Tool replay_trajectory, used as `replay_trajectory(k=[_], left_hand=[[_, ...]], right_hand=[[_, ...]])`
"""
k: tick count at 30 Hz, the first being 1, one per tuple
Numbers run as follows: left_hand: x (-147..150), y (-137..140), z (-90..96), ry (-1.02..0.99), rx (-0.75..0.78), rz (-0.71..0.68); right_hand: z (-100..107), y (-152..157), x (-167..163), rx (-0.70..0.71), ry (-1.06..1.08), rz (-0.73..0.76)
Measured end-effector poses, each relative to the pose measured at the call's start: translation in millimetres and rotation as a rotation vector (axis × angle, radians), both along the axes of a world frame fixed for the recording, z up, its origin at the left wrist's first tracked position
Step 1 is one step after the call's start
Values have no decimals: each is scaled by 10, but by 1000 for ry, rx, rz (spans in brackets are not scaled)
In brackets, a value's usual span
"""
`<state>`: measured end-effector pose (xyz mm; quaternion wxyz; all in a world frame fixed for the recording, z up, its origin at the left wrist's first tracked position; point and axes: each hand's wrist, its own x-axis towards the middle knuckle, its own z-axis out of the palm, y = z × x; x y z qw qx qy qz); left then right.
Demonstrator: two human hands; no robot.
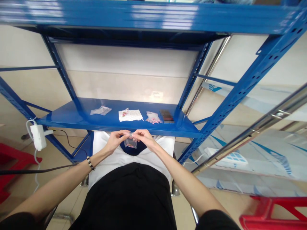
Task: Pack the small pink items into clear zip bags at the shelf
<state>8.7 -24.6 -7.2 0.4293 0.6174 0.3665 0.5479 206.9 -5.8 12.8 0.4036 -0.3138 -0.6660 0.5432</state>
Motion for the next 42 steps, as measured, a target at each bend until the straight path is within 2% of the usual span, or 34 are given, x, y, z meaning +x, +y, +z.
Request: replay_trajectory(k=[8, 17, 26, 34, 38, 42], left_hand=[[22, 88, 1, 11, -1, -34], [-68, -73, 70, 22, 72, -129], [-36, 147, -10, -23, 16, -124], [-66, 29, 18, 137, 102, -158], [-108, 89, 25, 254, 143, -128], [-140, 191, 17, 282, 120, -142]], right_hand=[[21, 64, -39, 2, -28, 54], [56, -150, -72, -15, 38, 97], [7, 67, 2, -41, 1, 47], [20, 4, 60, -50, -53, 107], [35, -1, 29, -96, -57, 161], [-9, 38, -11, -113, -40, 133]])
